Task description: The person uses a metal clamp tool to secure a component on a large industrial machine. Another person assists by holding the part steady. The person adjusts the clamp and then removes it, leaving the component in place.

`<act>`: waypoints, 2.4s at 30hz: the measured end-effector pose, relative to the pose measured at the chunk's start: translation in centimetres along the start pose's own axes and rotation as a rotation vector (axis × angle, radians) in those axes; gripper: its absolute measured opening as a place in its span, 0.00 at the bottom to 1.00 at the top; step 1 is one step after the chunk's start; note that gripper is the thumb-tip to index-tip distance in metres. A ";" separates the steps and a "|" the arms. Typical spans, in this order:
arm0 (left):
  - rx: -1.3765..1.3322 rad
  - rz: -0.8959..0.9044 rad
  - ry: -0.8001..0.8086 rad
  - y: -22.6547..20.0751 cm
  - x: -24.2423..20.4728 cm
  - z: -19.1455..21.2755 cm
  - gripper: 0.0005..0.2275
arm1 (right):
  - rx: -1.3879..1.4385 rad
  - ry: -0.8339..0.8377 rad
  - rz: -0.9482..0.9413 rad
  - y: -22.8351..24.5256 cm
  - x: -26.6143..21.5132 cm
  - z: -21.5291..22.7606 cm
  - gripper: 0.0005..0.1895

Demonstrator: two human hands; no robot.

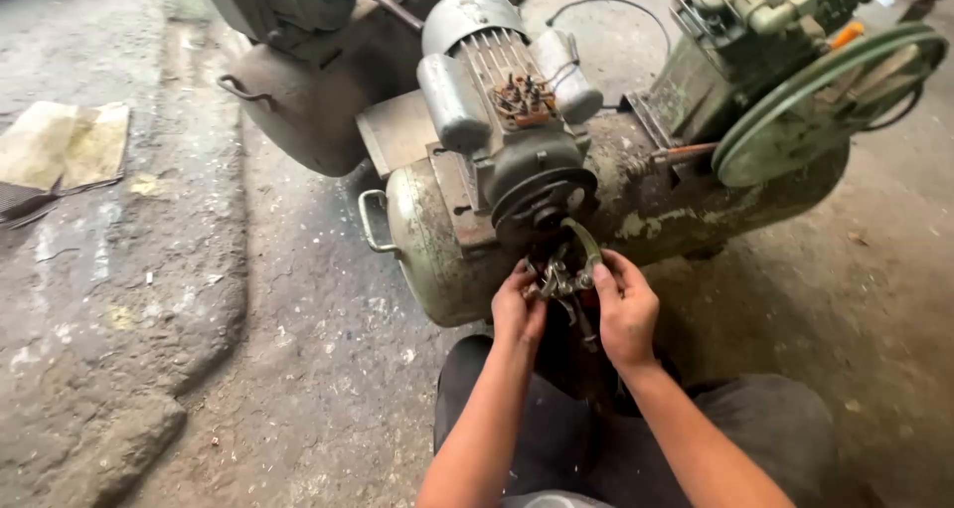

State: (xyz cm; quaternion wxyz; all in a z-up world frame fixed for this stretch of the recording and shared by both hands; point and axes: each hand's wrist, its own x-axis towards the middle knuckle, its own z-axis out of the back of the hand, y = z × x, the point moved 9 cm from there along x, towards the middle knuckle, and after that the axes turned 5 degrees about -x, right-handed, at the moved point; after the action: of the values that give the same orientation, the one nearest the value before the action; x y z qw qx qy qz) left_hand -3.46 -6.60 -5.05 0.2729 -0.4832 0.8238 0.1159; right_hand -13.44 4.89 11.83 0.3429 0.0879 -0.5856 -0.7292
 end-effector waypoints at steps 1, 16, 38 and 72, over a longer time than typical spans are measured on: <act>-0.007 -0.015 0.011 0.4 4.0 2.4 0.19 | 0.011 0.010 0.014 0.0 0.1 -0.3 0.14; 0.022 -0.139 -0.006 -1.3 7.9 4.0 0.19 | 0.241 0.166 -0.173 -1.5 -0.3 -3.4 0.20; 0.552 -0.082 0.039 -1.6 -2.5 -3.1 0.22 | -0.132 0.482 -0.122 -1.7 3.3 -2.7 0.13; 1.003 -0.688 -0.117 -7.7 -3.4 -8.2 0.14 | -0.043 0.283 -0.039 4.0 5.3 -2.1 0.17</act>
State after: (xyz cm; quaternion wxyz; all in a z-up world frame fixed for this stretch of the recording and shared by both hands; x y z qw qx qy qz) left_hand 1.66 -11.72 4.16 0.5339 -0.5268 0.5584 -0.3545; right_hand -14.70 -0.30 16.28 0.4094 0.1938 -0.5138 -0.7286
